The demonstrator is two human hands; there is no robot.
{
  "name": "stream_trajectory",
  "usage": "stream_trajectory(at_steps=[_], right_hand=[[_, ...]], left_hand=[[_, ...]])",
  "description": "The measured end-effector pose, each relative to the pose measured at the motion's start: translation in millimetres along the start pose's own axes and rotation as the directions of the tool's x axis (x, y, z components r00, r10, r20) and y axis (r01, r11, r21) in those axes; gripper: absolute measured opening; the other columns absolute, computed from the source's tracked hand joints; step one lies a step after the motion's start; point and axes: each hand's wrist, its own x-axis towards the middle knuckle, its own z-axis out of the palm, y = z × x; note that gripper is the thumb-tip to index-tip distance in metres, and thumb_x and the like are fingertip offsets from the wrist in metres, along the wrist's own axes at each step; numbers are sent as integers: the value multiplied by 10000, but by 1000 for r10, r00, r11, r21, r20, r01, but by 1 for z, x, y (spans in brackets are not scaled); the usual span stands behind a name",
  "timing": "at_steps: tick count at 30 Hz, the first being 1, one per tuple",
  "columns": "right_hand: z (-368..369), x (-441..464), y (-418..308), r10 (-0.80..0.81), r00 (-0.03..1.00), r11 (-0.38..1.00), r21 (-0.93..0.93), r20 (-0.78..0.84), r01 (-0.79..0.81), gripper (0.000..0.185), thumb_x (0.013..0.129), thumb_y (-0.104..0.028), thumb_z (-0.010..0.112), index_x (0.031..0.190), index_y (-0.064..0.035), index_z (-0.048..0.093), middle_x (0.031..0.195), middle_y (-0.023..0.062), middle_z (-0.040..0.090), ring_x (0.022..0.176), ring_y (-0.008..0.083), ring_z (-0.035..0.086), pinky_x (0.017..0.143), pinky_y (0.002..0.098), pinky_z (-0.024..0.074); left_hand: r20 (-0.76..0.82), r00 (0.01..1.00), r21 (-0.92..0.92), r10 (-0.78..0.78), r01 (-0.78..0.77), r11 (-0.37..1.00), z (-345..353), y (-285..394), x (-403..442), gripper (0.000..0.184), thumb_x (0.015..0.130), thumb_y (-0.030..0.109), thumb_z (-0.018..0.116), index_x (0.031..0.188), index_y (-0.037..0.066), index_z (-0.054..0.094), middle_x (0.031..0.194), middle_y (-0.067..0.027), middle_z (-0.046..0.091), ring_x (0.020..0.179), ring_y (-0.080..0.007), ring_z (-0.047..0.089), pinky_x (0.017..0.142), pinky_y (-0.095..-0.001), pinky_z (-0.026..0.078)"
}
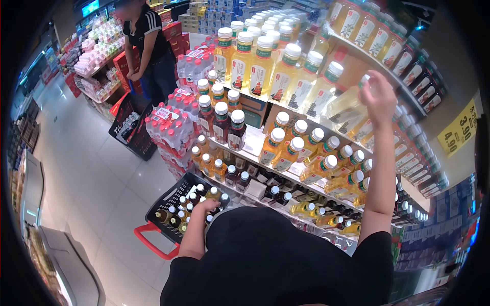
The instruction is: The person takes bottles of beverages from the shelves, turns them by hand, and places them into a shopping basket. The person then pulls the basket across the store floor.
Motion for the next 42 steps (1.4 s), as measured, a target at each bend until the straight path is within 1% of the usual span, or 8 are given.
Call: stream_trajectory(at_steps=[5, 7, 11, 17, 23, 28, 41, 42], right_hand=[[-43, 12, -40, -44, 963, 979, 181, -266, 95, 268, 783, -31, 646, 1046, -46, 594, 836, 49, 647, 784, 110, 618, 738, 259, 486], [-56, 12, -65, 39, 978, 938, 344, -204, 35, 276, 789, -19, 635, 1059, -37, 580, 839, 49, 641, 781, 103, 612, 734, 246, 483], [-56, 5, -123, 106, 993, 803, 584, 53, -117, 284, 789, 0, 621, 1067, -26, 565, 816, 48, 629, 758, 93, 602, 712, 218, 471], [-20, -1, -161, 107, 982, 730, 658, 157, -185, 249, 813, -58, 634, 1050, -25, 564, 813, 50, 633, 766, 96, 607, 695, 230, 474], [5, -20, -148, 61, 796, 110, 789, 602, -605, 448, 919, -316, 518, 1218, 10, 444, 976, 113, 611, 872, 142, 607, 734, 262, 486], [-1, -68, -161, 121, 771, 99, 766, 625, -636, 733, 885, -327, 541, 1390, 67, 184, 1345, 186, 395, 1271, 234, 363, 1068, 345, 251], [-45, -122, -186, 400, 777, 275, 745, 486, -608, 813, 744, -261, 645, 1372, 53, 237, 1224, 189, 509, 1163, 255, 485, 1023, 376, 333], [-51, -122, -188, 407, 749, 260, 720, 522, -643, 817, 739, -257, 645, 1372, 55, 235, 1255, 183, 479, 1179, 246, 466, 1024, 373, 330]], left_hand=[[377, 905, 190, 195, -282, 941, -58, 129, -76, 586, 872, 504, 504, 1107, -27, 583, 1039, -108, 624, 931, -187, 587, 845, -320, 445], [374, 649, -302, 663, -590, 748, -62, 182, -110, 635, 834, 506, 594, 1216, 3, 520, 1101, -109, 592, 975, -186, 576, 898, -328, 424], [173, 218, -825, 961, -500, 262, -64, 292, -210, 974, 727, 462, 737, 1422, 57, 187, 1307, -131, 435, 1139, -209, 503, 980, -356, 388], [-100, 302, -902, 948, -429, 42, -50, 340, -235, 1125, 556, 559, 804, 1389, 30, 265, 1241, -210, 470, 1024, -323, 580, 808, -409, 528], [-17, 214, -992, 977, -126, 11, -31, 329, -244, 1046, 636, 677, 678, 1363, 23, 307, 1148, -204, 517, 907, -285, 607, 687, -363, 558], [-95, 145, -995, 985, -1, -95, -29, 328, -232, 934, 680, 582, 700, 1325, -3, 362, 1121, -223, 557, 949, -299, 621, 823, -398, 525], [-53, 333, -958, 941, -284, 46, 4, 333, -251, 986, 559, 617, 764, 1256, 18, 406, 988, -175, 595, 846, -254, 646, 722, -334, 551], [32, 293, -977, 955, -191, 91, 6, 327, -246, 1079, 576, 520, 784, 1363, -14, 275, 1252, -150, 466, 1124, -241, 530, 911, -368, 480]])
